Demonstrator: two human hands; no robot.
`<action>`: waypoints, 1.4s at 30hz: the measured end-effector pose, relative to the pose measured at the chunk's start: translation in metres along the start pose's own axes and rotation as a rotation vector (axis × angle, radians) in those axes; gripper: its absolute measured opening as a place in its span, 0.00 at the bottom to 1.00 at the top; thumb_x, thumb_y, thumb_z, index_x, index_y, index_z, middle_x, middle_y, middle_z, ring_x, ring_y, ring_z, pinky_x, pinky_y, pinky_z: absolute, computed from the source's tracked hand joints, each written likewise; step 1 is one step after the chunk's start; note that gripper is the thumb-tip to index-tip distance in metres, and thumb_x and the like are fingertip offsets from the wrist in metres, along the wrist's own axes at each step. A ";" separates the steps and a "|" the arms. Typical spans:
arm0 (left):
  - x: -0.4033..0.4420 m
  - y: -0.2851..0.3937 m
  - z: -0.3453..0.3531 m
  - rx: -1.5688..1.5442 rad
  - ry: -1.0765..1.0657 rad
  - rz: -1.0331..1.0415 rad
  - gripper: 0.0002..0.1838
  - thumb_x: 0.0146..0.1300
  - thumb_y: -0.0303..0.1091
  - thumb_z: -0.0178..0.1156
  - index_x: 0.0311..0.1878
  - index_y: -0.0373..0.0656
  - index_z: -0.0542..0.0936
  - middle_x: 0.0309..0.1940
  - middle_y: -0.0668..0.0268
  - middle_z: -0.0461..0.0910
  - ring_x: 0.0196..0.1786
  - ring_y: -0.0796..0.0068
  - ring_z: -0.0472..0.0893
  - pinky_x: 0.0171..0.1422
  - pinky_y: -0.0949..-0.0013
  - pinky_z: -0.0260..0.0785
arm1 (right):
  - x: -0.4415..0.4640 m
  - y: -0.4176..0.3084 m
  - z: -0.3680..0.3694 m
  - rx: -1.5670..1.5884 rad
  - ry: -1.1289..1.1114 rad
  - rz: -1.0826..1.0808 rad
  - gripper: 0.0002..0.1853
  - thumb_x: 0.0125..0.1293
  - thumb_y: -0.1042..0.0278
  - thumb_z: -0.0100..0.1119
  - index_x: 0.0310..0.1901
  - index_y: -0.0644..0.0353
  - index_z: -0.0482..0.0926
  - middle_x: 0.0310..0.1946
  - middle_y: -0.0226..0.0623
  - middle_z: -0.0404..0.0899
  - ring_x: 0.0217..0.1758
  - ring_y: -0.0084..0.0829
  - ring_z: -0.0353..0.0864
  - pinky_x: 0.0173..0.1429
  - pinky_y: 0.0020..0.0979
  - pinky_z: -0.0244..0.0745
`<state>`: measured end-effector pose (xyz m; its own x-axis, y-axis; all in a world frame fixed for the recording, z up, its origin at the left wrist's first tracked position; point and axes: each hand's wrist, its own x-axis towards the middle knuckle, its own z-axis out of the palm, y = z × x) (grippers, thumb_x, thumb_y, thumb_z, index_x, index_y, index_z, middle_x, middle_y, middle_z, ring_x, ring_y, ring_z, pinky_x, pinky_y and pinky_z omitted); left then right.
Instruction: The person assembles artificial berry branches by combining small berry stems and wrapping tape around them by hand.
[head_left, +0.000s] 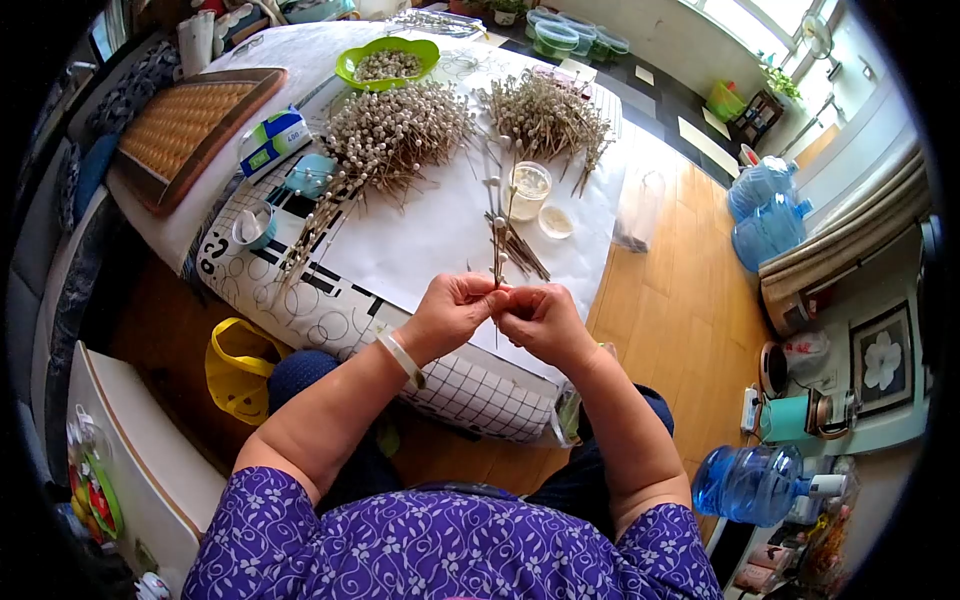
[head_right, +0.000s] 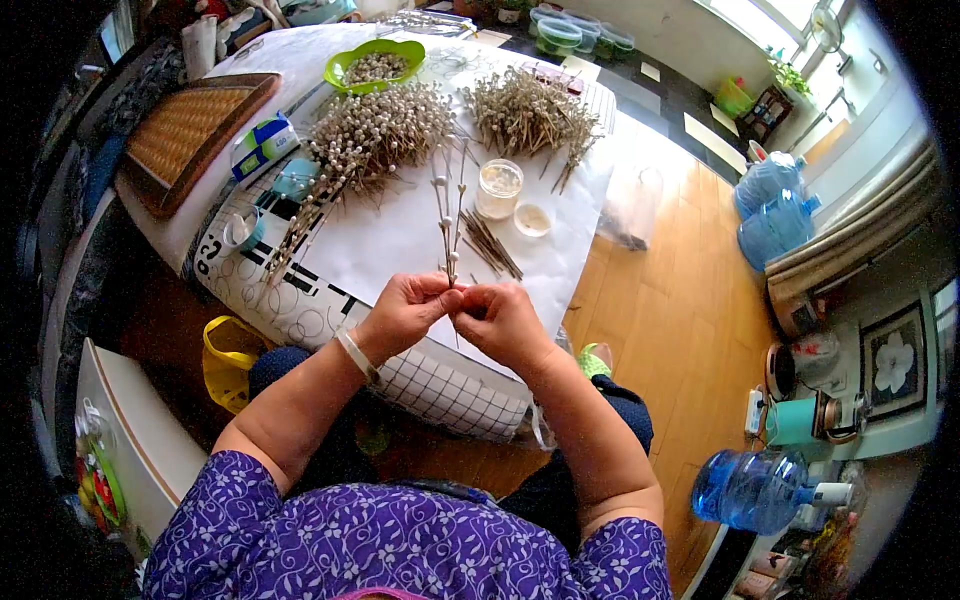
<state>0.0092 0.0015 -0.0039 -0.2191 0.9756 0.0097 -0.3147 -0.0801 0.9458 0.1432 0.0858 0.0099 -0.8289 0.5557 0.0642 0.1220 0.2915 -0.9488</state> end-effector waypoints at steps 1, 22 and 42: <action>0.002 -0.005 -0.004 0.101 -0.007 0.078 0.07 0.56 0.28 0.60 0.34 0.33 0.79 0.27 0.70 0.76 0.31 0.83 0.74 0.39 0.79 0.68 | 0.000 0.000 0.001 0.017 -0.007 0.033 0.11 0.56 0.69 0.59 0.23 0.68 0.74 0.11 0.30 0.66 0.18 0.13 0.64 0.21 0.21 0.62; 0.005 -0.002 -0.012 0.070 -0.041 0.058 0.07 0.56 0.29 0.60 0.33 0.35 0.79 0.29 0.65 0.78 0.31 0.80 0.76 0.38 0.77 0.70 | 0.003 -0.006 0.001 0.036 -0.028 0.050 0.11 0.58 0.69 0.55 0.22 0.67 0.75 0.12 0.32 0.72 0.15 0.19 0.66 0.21 0.24 0.64; 0.007 0.004 -0.011 0.079 0.052 0.085 0.07 0.58 0.29 0.58 0.29 0.35 0.79 0.24 0.68 0.78 0.28 0.85 0.74 0.34 0.80 0.68 | 0.005 0.006 0.002 -0.042 -0.054 -0.032 0.07 0.59 0.72 0.54 0.27 0.66 0.77 0.15 0.26 0.71 0.18 0.14 0.67 0.21 0.18 0.62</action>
<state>-0.0039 0.0060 -0.0041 -0.2900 0.9540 0.0759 -0.2195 -0.1435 0.9650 0.1390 0.0885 0.0036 -0.8606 0.5036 0.0762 0.1169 0.3410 -0.9327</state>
